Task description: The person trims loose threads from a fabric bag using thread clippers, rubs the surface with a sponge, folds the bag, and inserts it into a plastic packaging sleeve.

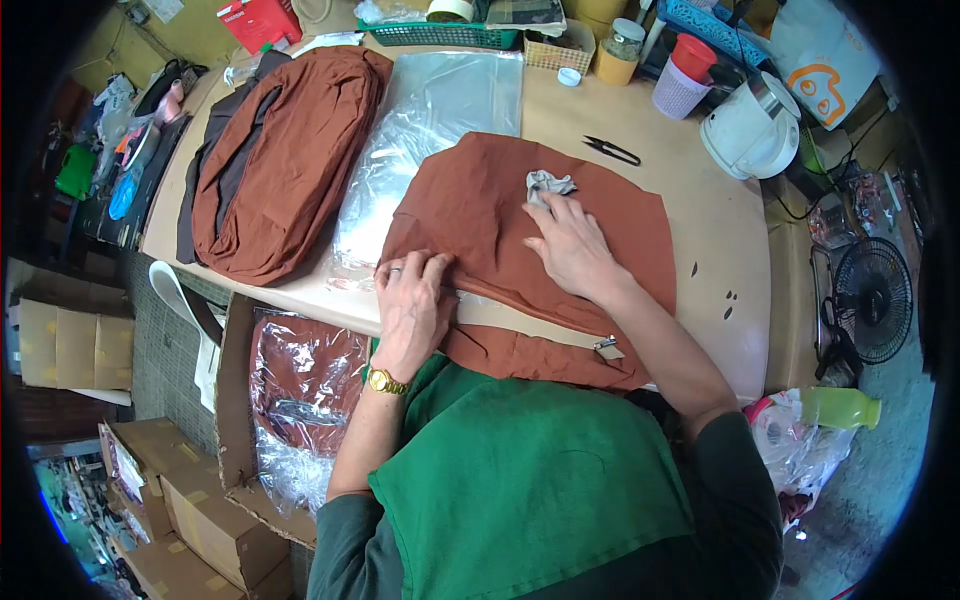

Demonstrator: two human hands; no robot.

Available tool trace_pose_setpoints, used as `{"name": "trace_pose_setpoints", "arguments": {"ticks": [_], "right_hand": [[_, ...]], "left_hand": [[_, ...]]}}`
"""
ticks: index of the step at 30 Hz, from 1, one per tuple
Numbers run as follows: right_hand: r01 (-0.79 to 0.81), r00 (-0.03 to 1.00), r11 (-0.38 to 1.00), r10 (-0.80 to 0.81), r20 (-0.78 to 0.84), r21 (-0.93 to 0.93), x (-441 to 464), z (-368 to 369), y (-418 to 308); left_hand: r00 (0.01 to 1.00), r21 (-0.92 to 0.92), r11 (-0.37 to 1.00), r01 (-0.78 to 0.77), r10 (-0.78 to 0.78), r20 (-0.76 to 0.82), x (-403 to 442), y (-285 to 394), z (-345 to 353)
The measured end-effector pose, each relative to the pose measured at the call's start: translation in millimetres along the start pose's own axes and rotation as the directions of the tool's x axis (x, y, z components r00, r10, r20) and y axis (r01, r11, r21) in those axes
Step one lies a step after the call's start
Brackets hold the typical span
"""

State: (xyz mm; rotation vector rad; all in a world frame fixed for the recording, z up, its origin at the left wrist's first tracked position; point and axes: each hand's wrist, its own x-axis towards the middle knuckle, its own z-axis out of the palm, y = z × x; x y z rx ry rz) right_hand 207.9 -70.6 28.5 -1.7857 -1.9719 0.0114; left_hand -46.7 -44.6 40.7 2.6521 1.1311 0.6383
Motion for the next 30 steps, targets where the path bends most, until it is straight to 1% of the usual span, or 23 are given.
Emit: {"name": "trace_pose_setpoints", "arguments": {"ticks": [2,3,4,6,7,8,9,10,13,15,16,17,19,20,22,23,24,25,26,27,28,29,30], "right_hand": [[0.133,0.985,0.988,-0.141,-0.102,-0.079,-12,26,36],[0.131,0.987,0.989,-0.124,-0.107,0.066,-11,21,54],[0.136,0.986,0.989,-0.128,-0.110,0.065,-7,14,66],[0.069,0.986,0.973,-0.033,-0.161,0.220,0,4,84],[0.073,0.986,0.973,-0.037,-0.162,0.219,9,-2,92],[-0.098,0.995,0.966,0.100,0.004,0.238,17,-6,100],[-0.267,0.958,0.936,0.232,0.171,0.229,21,-11,101],[-0.266,0.958,0.935,0.230,0.171,0.233,21,-21,85],[0.042,0.998,0.923,-0.058,0.030,0.381,4,-30,4],[0.179,0.984,0.886,-0.169,-0.061,0.427,-15,-18,-25],[0.170,0.984,0.912,-0.177,-0.016,0.374,-22,-10,-32],[0.161,0.983,0.934,-0.180,0.031,0.319,-27,-2,-34],[0.116,0.992,0.932,-0.125,0.006,0.344,-21,14,-15],[0.074,0.997,0.927,-0.072,-0.019,0.369,-18,19,-6],[0.068,0.997,0.922,-0.077,0.010,0.381,-14,20,-3],[0.020,0.999,0.867,-0.003,-0.035,0.497,-14,23,0],[-0.017,0.995,0.795,0.075,-0.070,0.606,-11,23,2],[-0.080,0.979,0.780,0.178,-0.097,0.621,-9,20,6],[-0.079,0.980,0.780,0.176,-0.096,0.621,-10,15,9],[-0.138,0.970,0.777,0.232,-0.077,0.615,-11,0,5],[-0.196,0.955,0.770,0.290,-0.058,0.608,-13,-12,-1],[-0.156,0.976,0.731,0.219,-0.013,0.664,-18,-16,-11],[-0.158,0.975,0.729,0.222,-0.011,0.666,-26,-11,-24]], "left_hand": [[0.983,0.087,0.980,0.177,-0.180,0.021,-3,-8,-3],[0.990,0.090,0.986,0.142,-0.139,-0.032,-6,-17,-4],[0.990,0.091,0.986,0.143,-0.140,-0.036,-8,-23,-3],[0.983,-0.113,0.981,0.157,-0.144,0.114,-14,-31,-4],[0.996,-0.145,0.986,0.087,-0.082,0.040,-13,-22,-7],[0.996,-0.144,0.986,0.088,-0.084,0.039,-14,-17,-4],[0.993,-0.152,0.981,0.117,-0.115,0.022,-15,-13,0],[0.989,-0.159,0.977,0.144,-0.146,0.004,-14,-9,2],[0.986,-0.224,0.965,0.134,-0.152,-0.067,-7,4,2],[0.978,-0.337,0.928,0.157,-0.193,-0.078,-3,14,5],[0.978,-0.336,0.929,0.156,-0.192,-0.078,-1,19,4],[0.977,-0.446,0.874,0.196,-0.211,0.016,1,23,2],[0.981,-0.634,0.750,0.192,-0.143,0.128,-5,13,24],[0.982,-0.634,0.749,0.191,-0.140,0.131,-7,10,32],[0.894,-0.761,0.474,0.443,-0.170,0.414,-5,11,40],[0.898,-0.834,0.333,0.440,-0.155,0.412,-2,10,43],[0.898,-0.834,0.333,0.439,-0.153,0.412,-3,9,49],[0.881,-0.871,0.166,0.463,-0.190,0.433,-5,9,54],[0.860,-0.883,-0.007,0.469,-0.223,0.459,-8,9,58],[0.865,-0.879,0.067,0.473,-0.224,0.448,-10,11,58],[0.863,-0.877,0.067,0.476,-0.226,0.451,-11,13,60],[0.862,-0.879,0.071,0.472,-0.245,0.443,-12,16,61],[0.862,-0.881,0.076,0.467,-0.261,0.435,-12,17,62]]}}
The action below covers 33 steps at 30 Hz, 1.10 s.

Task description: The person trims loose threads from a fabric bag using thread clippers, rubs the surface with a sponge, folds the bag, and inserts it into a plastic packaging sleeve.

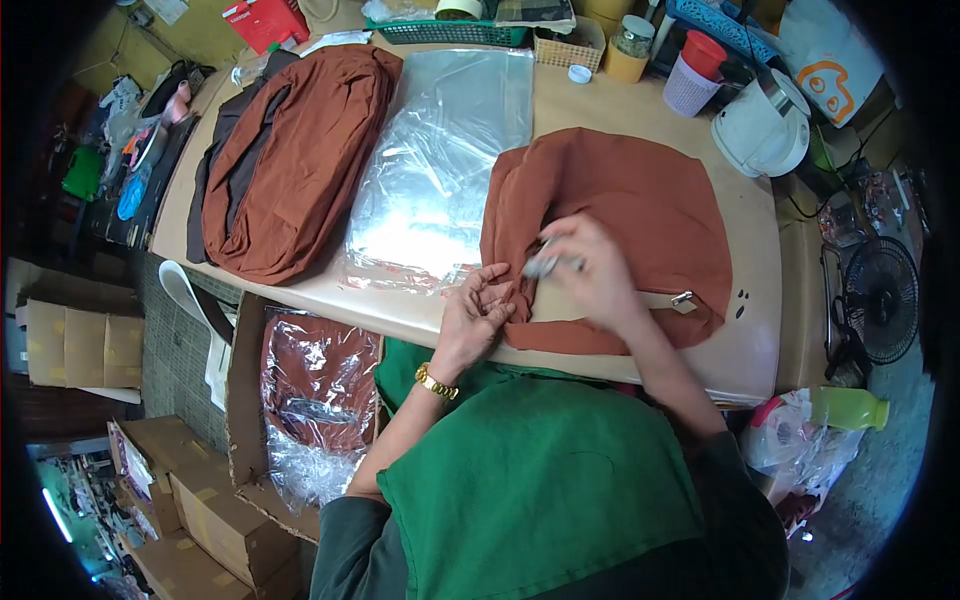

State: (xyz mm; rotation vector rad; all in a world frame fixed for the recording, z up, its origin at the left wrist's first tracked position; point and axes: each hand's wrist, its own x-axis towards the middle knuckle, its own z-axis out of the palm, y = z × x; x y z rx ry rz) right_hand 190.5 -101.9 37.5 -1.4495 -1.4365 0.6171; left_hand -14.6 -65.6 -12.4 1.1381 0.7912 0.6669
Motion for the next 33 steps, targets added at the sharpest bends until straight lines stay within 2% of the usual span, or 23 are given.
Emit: {"name": "trace_pose_setpoints", "arguments": {"ticks": [2,3,4,5,7,10,12,13,14,16,17,19,20,22,23,24,25,26,27,28,30,31,33], "right_hand": [[0.350,0.925,0.923,-0.315,0.211,-0.157,-14,22,-7],[0.345,0.928,0.925,-0.311,0.207,-0.160,-14,28,-1],[0.245,0.958,0.955,-0.211,0.195,-0.167,-14,35,10],[0.150,0.975,0.974,-0.117,0.187,-0.172,-10,40,19],[0.109,0.989,0.980,-0.090,0.115,-0.164,-2,47,25],[0.031,0.999,0.995,-0.033,-0.019,-0.099,6,48,32],[-0.274,0.956,0.944,0.245,0.162,0.186,7,34,30],[0.114,0.967,0.989,-0.131,0.217,0.091,5,24,26],[0.109,0.968,0.990,-0.127,0.218,0.094,3,25,24],[0.204,0.949,0.970,-0.163,0.271,-0.131,-4,26,22],[0.206,0.949,0.969,-0.164,0.270,-0.135,-2,27,23],[0.061,0.985,0.982,-0.030,0.170,-0.181,1,35,28],[0.066,0.985,0.982,-0.036,0.168,-0.178,4,39,33],[-0.070,0.997,0.995,0.071,0.002,-0.073,10,43,35],[-0.277,0.958,0.956,0.267,0.107,0.095,13,35,37],[-0.276,0.958,0.957,0.266,0.106,0.094,12,28,37],[0.019,0.980,0.999,-0.025,0.196,0.033,9,23,39],[0.316,0.905,0.949,-0.302,0.298,0.003,7,19,38],[0.203,0.920,0.978,-0.173,0.352,-0.049,3,22,27],[0.195,0.921,0.980,-0.165,0.352,-0.050,-1,27,24],[-0.059,0.973,0.988,0.088,0.211,-0.142,-2,35,19],[-0.007,0.985,0.992,0.029,0.172,-0.126,-2,40,26],[-0.021,0.993,0.996,0.031,0.110,-0.087,-1,49,33]], "left_hand": [[0.999,-0.059,0.998,0.014,-0.012,0.035,0,2,2],[0.998,-0.121,0.992,0.029,-0.021,0.067,0,3,4],[0.997,-0.121,0.992,0.034,-0.025,0.069,-1,3,3],[0.998,-0.039,0.999,0.020,-0.018,0.062,1,4,2],[0.999,0.051,0.999,0.009,-0.012,0.053,-1,8,0],[0.998,-0.027,0.999,0.017,-0.016,0.056,-2,11,2],[1.000,-0.080,0.997,0.023,-0.025,-0.019,-2,7,3],[0.999,-0.081,0.996,0.025,-0.027,-0.023,0,7,2],[0.999,-0.115,0.992,0.043,-0.043,0.000,1,8,1],[0.997,-0.146,0.986,0.076,-0.072,0.033,-1,10,2],[0.995,-0.126,0.987,0.102,-0.099,0.031,0,14,2],[0.992,-0.098,0.987,0.125,-0.123,0.027,2,13,0],[0.993,-0.121,0.986,0.117,-0.113,0.037,4,6,-4],[0.993,-0.140,0.984,0.112,-0.106,0.049,1,9,-3],[0.991,-0.202,0.970,0.136,-0.134,0.024,-1,10,-1],[0.986,-0.268,0.951,0.158,-0.164,-0.001,-2,13,0],[0.987,-0.268,0.951,0.157,-0.163,-0.002,-2,12,-1],[0.987,-0.253,0.954,0.160,-0.162,0.013,-2,9,-4],[0.986,-0.239,0.957,0.166,-0.163,0.030,-1,6,-6],[0.985,-0.240,0.955,0.174,-0.171,0.033,-1,2,-8],[0.993,-0.152,0.982,0.110,-0.101,0.066,3,2,-8],[0.993,-0.150,0.983,0.104,-0.095,0.064,4,4,-7],[0.993,-0.238,0.964,0.119,-0.113,0.040,1,8,-2]]}}
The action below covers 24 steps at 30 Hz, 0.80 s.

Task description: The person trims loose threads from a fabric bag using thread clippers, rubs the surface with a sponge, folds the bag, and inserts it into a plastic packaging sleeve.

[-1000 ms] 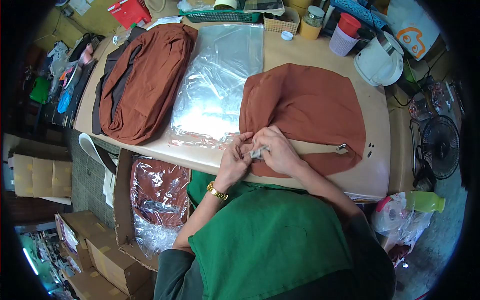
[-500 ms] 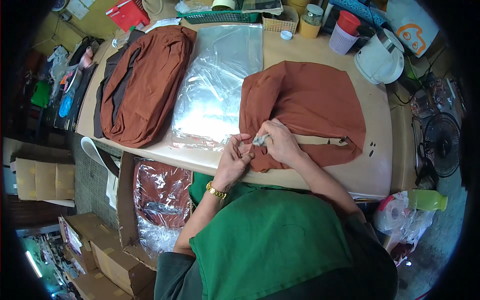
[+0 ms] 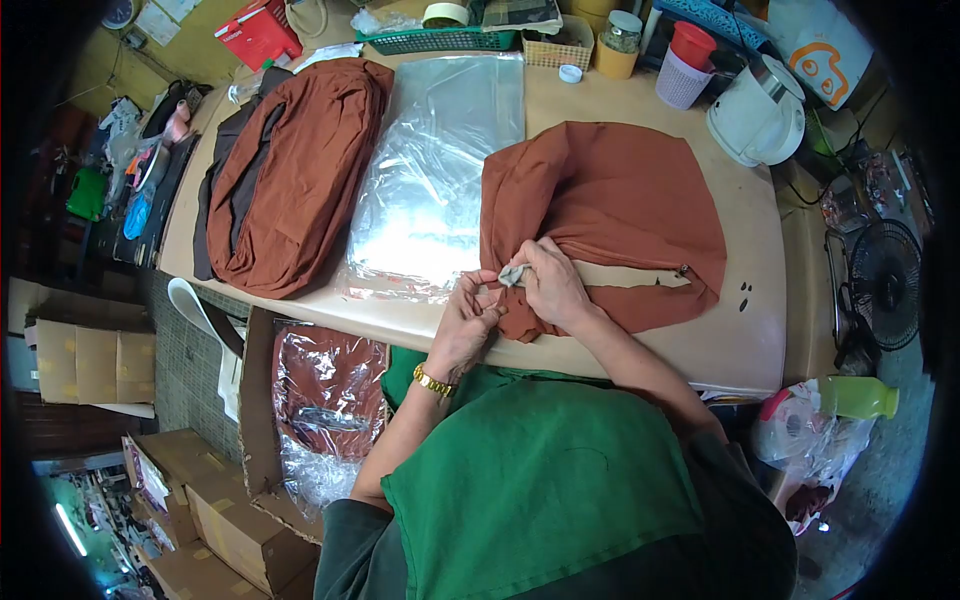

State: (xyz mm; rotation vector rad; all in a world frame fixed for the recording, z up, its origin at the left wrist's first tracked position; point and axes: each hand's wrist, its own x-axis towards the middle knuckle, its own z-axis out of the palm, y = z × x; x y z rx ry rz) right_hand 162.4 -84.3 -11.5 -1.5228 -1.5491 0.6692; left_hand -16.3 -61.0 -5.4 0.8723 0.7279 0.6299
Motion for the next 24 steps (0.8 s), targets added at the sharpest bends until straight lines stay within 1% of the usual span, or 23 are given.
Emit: {"name": "trace_pose_setpoints", "arguments": {"ticks": [1,2,3,4,5,7,8,9,11,12,13,14,15,16,17,18,19,21,22,23,24], "right_hand": [[-0.013,0.998,0.999,0.015,-0.061,0.038,0,2,1],[-0.014,0.998,0.999,0.017,-0.063,0.038,-2,-3,4],[0.099,0.994,0.993,-0.102,0.045,0.062,-1,-14,2],[0.209,0.964,0.973,-0.222,0.149,0.098,0,-19,1],[0.206,0.964,0.973,-0.220,0.149,0.100,0,-19,-1],[0.160,0.976,0.987,-0.154,0.154,-0.022,-3,-17,-4],[0.090,0.990,0.996,-0.089,0.114,-0.006,-3,-11,-2],[0.094,0.989,0.996,-0.092,0.111,-0.009,0,-6,0],[0.049,0.998,0.996,-0.052,-0.039,-0.070,1,4,1],[0.048,0.998,0.996,-0.051,-0.040,-0.069,0,2,0],[0.056,0.998,0.998,-0.056,0.007,-0.007,-1,-2,-2],[0.064,0.996,0.996,-0.067,0.055,0.055,0,-6,-4],[0.067,0.996,0.996,-0.070,0.058,0.053,-1,-8,-8],[0.156,0.987,0.988,-0.156,0.048,-0.010,-6,-8,-13],[0.240,0.971,0.968,-0.237,0.041,-0.075,-12,-7,-15],[0.269,0.963,0.952,-0.270,0.009,-0.147,-11,-3,-11],[0.269,0.963,0.951,-0.271,0.009,-0.155,-8,-8,-10],[0.087,0.991,0.987,-0.099,-0.085,-0.133,3,-21,-11],[0.167,0.965,0.977,-0.190,-0.179,-0.134,8,-40,-20],[0.234,0.937,0.958,-0.268,-0.224,-0.167,12,-64,-34],[0.138,0.953,0.975,-0.178,-0.244,-0.172,12,-83,-31]], "left_hand": [[1.000,0.001,1.000,0.001,-0.001,0.001,0,-1,0],[1.000,-0.040,0.999,0.004,-0.004,-0.013,-1,-3,-1],[1.000,-0.081,0.997,0.004,-0.006,-0.029,0,-5,-2],[1.000,-0.081,0.997,0.002,-0.004,-0.030,2,-7,-5],[1.000,-0.058,0.998,-0.017,0.016,-0.015,3,-10,-8],[1.000,-0.039,0.999,-0.031,0.031,0.003,2,-16,-10],[0.999,-0.005,0.999,-0.041,0.041,0.000,3,-17,-10],[0.999,0.030,0.998,-0.055,0.055,-0.002,5,-14,-9],[0.998,0.003,0.998,-0.065,0.065,-0.006,3,-9,-4],[0.998,-0.026,0.997,-0.070,0.070,-0.011,1,-7,-2],[0.998,-0.027,0.997,-0.070,0.070,-0.010,0,-6,0],[0.998,-0.058,0.997,-0.058,0.056,-0.043,0,-6,2],[0.996,-0.090,0.995,-0.048,0.041,-0.077,0,-5,2],[0.996,-0.092,0.995,-0.046,0.039,-0.080,1,-6,0],[0.998,-0.021,0.998,-0.056,0.056,-0.041,2,-8,-5],[0.997,0.046,0.996,-0.071,0.071,0.002,2,-10,-7],[0.997,0.042,0.996,-0.074,0.074,0.008,0,-5,-10],[0.995,0.263,0.960,-0.099,0.087,0.057,-5,13,-21],[0.954,0.570,0.778,-0.265,0.297,0.039,-14,30,-15],[0.968,0.731,0.672,-0.114,0.242,-0.072,-25,55,-6],[0.849,0.923,0.302,-0.240,0.526,0.049,-28,67,-2]]}}
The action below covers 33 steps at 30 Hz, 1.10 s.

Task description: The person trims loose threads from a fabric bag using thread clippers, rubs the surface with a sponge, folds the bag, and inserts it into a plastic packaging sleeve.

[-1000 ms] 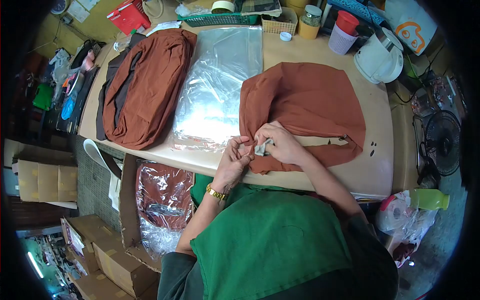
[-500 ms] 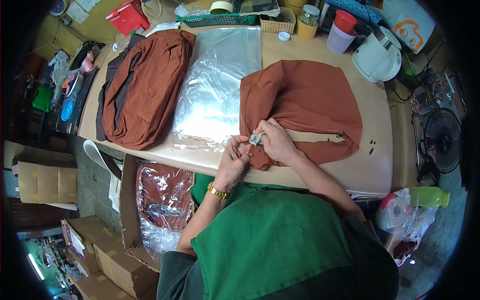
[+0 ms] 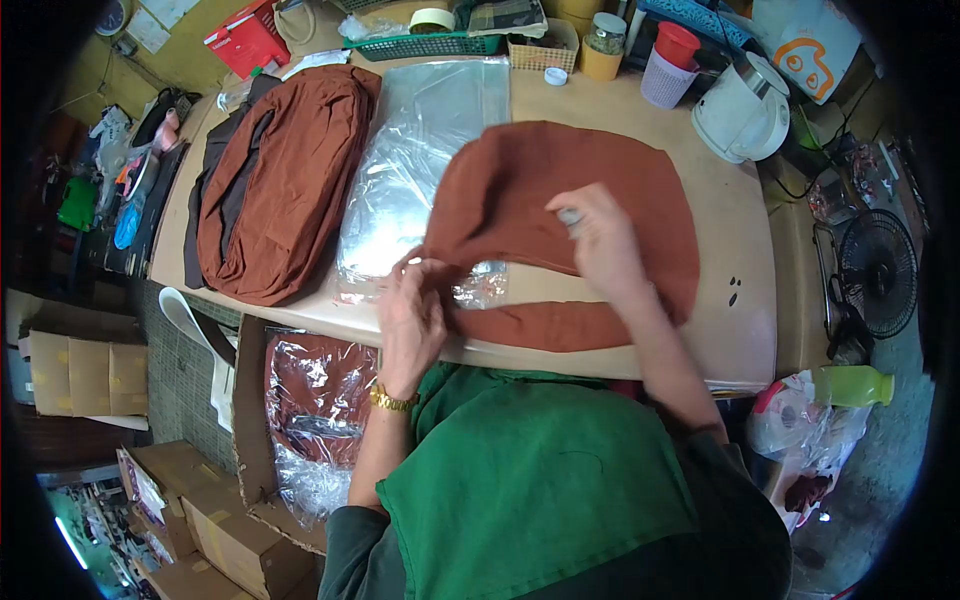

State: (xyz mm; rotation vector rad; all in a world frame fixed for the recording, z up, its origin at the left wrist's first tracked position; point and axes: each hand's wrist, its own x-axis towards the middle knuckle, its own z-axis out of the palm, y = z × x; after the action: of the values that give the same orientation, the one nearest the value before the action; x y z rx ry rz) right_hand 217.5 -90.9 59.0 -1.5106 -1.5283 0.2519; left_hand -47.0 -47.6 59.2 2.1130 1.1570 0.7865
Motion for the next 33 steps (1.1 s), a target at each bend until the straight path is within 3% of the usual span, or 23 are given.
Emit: {"name": "trace_pose_setpoints", "arguments": {"ticks": [1,2,3,4,5,7,8,9,10,11,13,15,16,17,18,19,20,21,24,25,27,28,33], "right_hand": [[-0.031,0.999,0.999,0.030,0.023,0.017,4,-20,-3],[-0.107,0.992,0.993,0.110,0.062,-0.046,6,-35,-11],[-0.175,0.978,0.978,0.186,0.094,-0.112,8,-43,-16],[-0.170,0.979,0.979,0.181,0.094,-0.113,4,-41,-15],[-0.048,0.976,0.958,0.105,0.189,-0.284,-5,-35,-10],[0.092,0.955,0.896,0.044,0.293,-0.435,-16,-18,8],[0.096,0.924,0.902,0.076,0.375,-0.421,-16,-8,23],[0.099,0.886,0.907,0.108,0.452,-0.410,-12,-3,33],[0.039,0.929,0.912,0.117,0.352,-0.408,-2,0,34],[0.043,0.929,0.909,0.116,0.351,-0.414,8,0,35],[-0.085,0.987,0.979,0.107,0.116,-0.183,27,1,30],[-0.110,0.987,0.991,0.118,0.105,-0.080,32,8,22],[-0.104,0.992,0.994,0.102,0.069,0.023,32,14,19],[-0.094,0.995,0.988,0.091,0.029,0.124,32,20,18],[-0.092,0.996,0.988,0.089,0.027,0.123,33,27,19],[-0.111,0.993,0.972,0.116,-0.014,0.209,33,34,21],[-0.126,0.988,0.947,0.147,-0.049,0.295,32,38,25],[-0.126,0.988,0.948,0.146,-0.047,0.293,33,41,28],[-0.138,0.972,0.930,0.192,-0.133,0.341,36,47,41],[-0.135,0.961,0.951,0.194,-0.198,0.279,36,49,48],[-0.137,0.946,0.967,0.192,-0.260,0.216,31,56,64],[-0.165,0.941,0.960,0.222,-0.254,0.228,27,60,72],[-0.301,0.927,0.919,0.345,-0.149,0.253,18,57,69]], "left_hand": [[0.946,0.361,0.905,-0.226,0.292,-0.142,3,4,-5],[0.980,0.075,0.979,-0.192,0.195,-0.036,3,7,-3],[0.938,0.044,0.937,-0.346,0.347,0.000,5,15,5],[0.910,-0.149,0.932,-0.331,0.357,0.210,7,25,12],[0.875,-0.096,0.920,-0.381,0.392,0.285,4,35,25],[0.824,-0.145,0.883,-0.447,0.469,0.318,-3,49,54],[0.773,-0.108,0.888,-0.446,0.443,0.454,-4,45,65],[0.768,-0.112,0.883,-0.456,0.454,0.451,-2,52,61],[0.615,-0.177,0.928,-0.329,0.353,0.705,3,64,52],[0.382,-0.192,0.965,-0.180,0.249,0.890,5,70,45],[0.430,-0.193,0.958,-0.210,0.268,0.862,5,68,44],[0.835,-0.081,0.993,-0.082,0.112,0.538,14,53,62],[0.935,-0.204,0.979,-0.031,0.101,0.339,20,49,71],[0.936,-0.201,0.979,-0.034,0.102,0.336,20,35,91],[0.914,-0.587,0.769,0.253,0.008,0.405,21,15,116],[0.863,-0.804,0.346,0.484,-0.038,0.503,24,15,122],[0.818,-0.783,0.268,0.562,-0.043,0.573,20,14,125],[0.819,-0.784,0.266,0.561,-0.043,0.572,15,12,128],[0.885,-0.882,0.076,0.465,-0.025,0.464,1,11,132],[0.885,-0.882,0.075,0.466,-0.027,0.465,0,12,128],[0.913,-0.880,0.246,0.406,-0.077,0.400,0,14,118],[0.880,-0.810,0.355,0.466,-0.093,0.465,0,15,109],[0.870,-0.796,0.360,0.487,-0.126,0.476,2,23,108]]}}
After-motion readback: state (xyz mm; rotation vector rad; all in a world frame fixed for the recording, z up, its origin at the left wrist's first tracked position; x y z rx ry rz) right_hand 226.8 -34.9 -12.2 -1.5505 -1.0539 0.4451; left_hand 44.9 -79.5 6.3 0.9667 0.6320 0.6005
